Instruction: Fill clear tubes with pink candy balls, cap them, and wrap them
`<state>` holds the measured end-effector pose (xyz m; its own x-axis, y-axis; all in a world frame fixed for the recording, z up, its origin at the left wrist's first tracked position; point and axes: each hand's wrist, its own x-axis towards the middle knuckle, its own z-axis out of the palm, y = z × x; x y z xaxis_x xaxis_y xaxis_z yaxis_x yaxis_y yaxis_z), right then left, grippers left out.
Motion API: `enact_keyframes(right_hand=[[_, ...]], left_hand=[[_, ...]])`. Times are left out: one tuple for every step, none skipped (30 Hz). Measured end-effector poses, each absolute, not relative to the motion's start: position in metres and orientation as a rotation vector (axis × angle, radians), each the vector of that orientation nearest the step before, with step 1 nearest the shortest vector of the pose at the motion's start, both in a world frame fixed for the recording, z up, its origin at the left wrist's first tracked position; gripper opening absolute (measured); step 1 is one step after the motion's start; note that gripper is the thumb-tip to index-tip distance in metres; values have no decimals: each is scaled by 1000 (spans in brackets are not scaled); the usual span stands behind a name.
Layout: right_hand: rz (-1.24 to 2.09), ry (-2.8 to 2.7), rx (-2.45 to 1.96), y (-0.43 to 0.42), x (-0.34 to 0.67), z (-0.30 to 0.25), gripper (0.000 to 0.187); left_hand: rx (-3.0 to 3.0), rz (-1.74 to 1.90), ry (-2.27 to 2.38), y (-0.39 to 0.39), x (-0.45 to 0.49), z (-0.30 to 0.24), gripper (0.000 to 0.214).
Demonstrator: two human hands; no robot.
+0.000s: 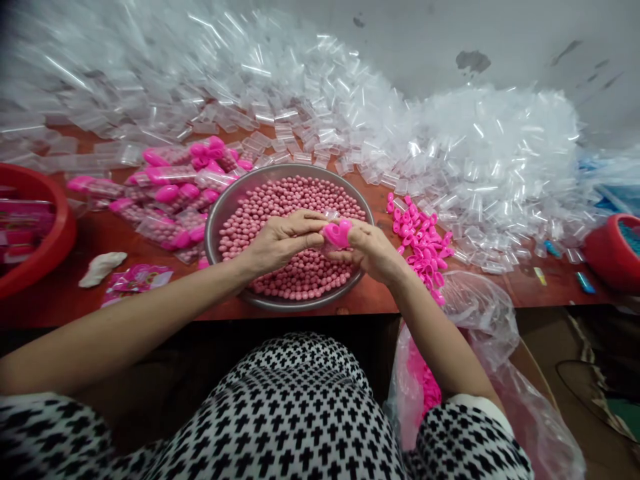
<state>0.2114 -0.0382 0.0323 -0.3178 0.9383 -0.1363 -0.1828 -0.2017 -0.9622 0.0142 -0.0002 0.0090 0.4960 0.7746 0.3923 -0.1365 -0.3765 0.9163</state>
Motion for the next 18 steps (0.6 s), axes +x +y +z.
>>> enact_keyframes(right_hand=[[1751,-1157,-1003,-38,209,32,48],[1816,-1133,-1001,-38,207,32,47],[1854,-1105,-1000,-39,205,31,47],[1869,-1072,-1001,-40,203,31,46],[1864,-1040,-1004,-40,201,30,44],[1848,-1012,-1004,-41,199,30,42],[1827,-987,-1002,-41,197,29,39],[1807,-967,-997,-41,195,29,36],[1790,-948,-988,-40,192,28,34],[1774,-925,-978,-40,190,27,32],[1757,-898,-970,-39,187,27,30],[1740,-869,-968,-39,185,26,28],[1724,-840,-971,-39,183,24,27],[1713,-817,-979,-38,181,23,27],[1711,-804,-992,-38,179,23,28],[1720,-805,-1006,-38,177,22,29],[1735,-819,-1019,-37,176,22,32],[1753,-843,-1029,-36,175,22,37]], left_hand=[[1694,1089,564,0,14,8,19],[1699,1091,579,0,13,7,19],[1701,1088,591,0,13,6,19],[1701,1085,600,0,12,6,19],[1701,1085,602,0,12,6,19],[1701,1088,599,0,12,7,19],[1701,1096,593,0,12,7,19],[1703,1109,588,0,12,8,18],[1705,1120,583,0,13,8,18],[1709,1131,578,0,13,9,17],[1713,1142,574,0,14,9,17],[1718,1151,572,0,14,8,17],[1723,1158,574,1,14,8,17],[1726,1160,579,1,14,7,17],[1727,1159,590,0,15,7,17],[1727,1154,605,0,15,7,17],[1726,1143,620,-1,16,7,17],[1720,1131,635,-2,16,8,18]])
